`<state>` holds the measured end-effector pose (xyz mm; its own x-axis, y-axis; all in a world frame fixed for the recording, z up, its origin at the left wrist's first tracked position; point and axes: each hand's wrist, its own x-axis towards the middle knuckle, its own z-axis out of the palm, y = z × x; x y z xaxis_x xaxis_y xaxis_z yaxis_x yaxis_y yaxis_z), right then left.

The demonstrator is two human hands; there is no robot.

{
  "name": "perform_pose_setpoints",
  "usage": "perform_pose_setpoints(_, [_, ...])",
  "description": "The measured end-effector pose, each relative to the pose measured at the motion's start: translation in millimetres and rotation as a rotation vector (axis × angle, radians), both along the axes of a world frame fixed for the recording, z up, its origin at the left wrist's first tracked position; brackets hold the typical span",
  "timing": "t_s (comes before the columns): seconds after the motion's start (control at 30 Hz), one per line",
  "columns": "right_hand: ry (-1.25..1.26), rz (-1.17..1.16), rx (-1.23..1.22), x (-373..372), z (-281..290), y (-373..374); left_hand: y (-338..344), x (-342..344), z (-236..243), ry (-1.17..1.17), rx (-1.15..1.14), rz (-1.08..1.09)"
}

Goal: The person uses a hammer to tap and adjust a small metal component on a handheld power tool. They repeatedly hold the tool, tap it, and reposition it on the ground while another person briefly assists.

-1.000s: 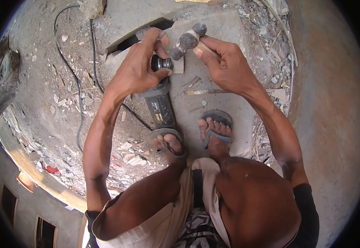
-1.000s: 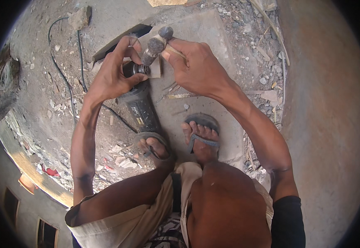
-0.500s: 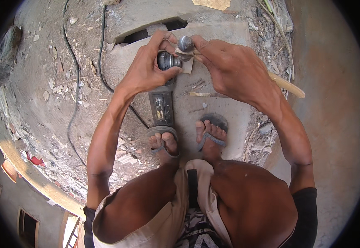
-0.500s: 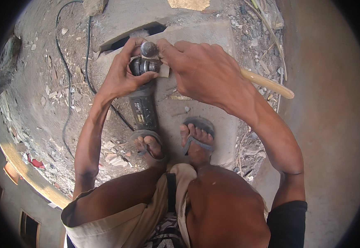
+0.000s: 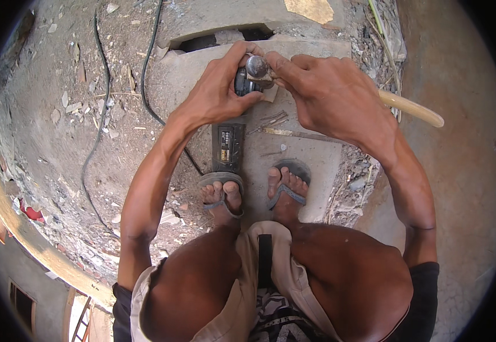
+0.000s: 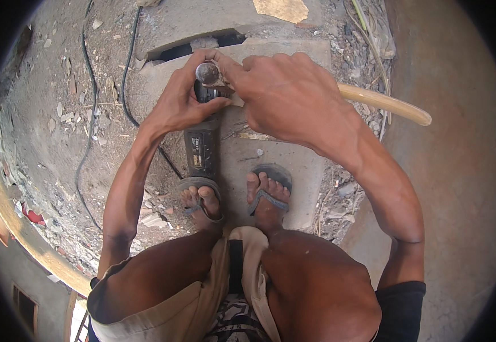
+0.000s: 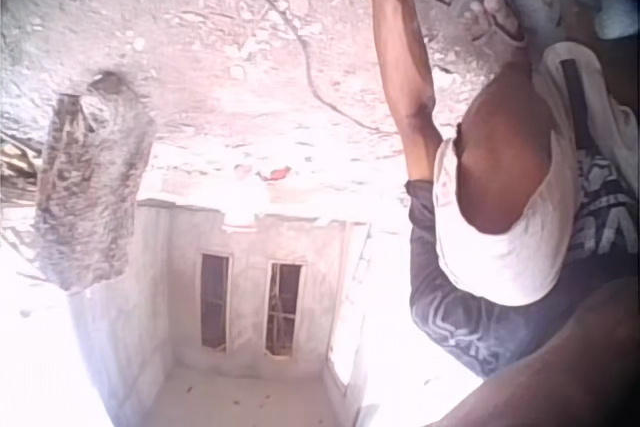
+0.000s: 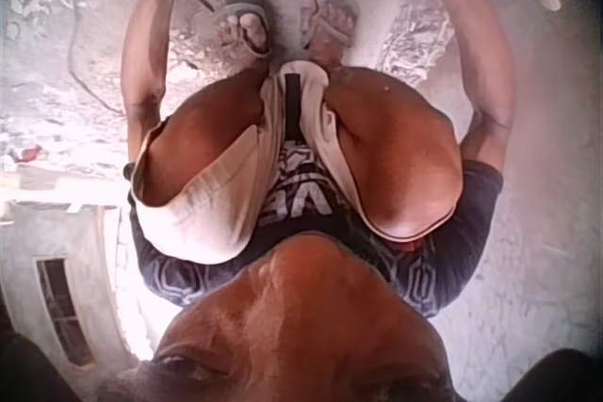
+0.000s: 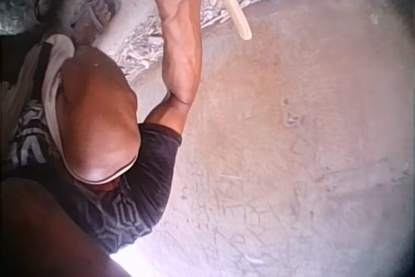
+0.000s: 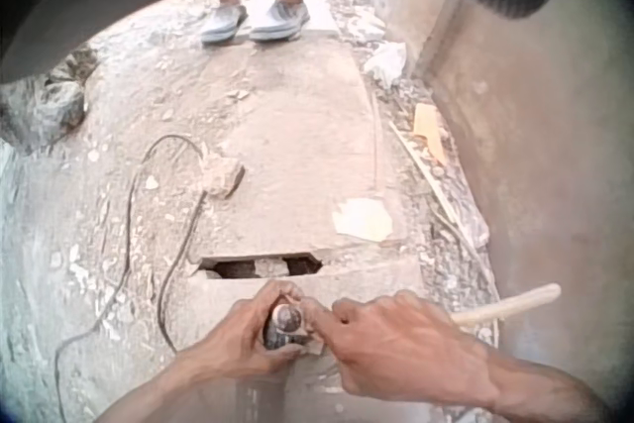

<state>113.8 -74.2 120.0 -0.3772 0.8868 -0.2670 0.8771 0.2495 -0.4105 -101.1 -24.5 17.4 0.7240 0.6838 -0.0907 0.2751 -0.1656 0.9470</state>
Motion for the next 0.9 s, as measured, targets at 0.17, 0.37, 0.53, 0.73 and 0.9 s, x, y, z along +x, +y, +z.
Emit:
perform_pose_setpoints(0.17, [-0.036,-0.028,-0.004,0,4,-5,0,-1,0,0.036,-0.014,-0.007])
perform_pose_setpoints(0.37, [0.000,-0.093,-0.082,2,1,-5,1,0,3,0.072,-0.011,-0.010])
perform_pose_setpoints(0.53, [0.461,-0.531,-0.323,27,-48,-34,1,0,3,0.062,-0.073,-0.036])
perform_pose_setpoints(0.73, [0.879,-0.992,-0.563,21,-55,-46,0,0,7,0.099,-0.136,-0.027])
perform_pose_setpoints(0.9, [0.895,-0.951,-0.542,21,-56,-41,-1,0,4,0.083,-0.045,-0.025])
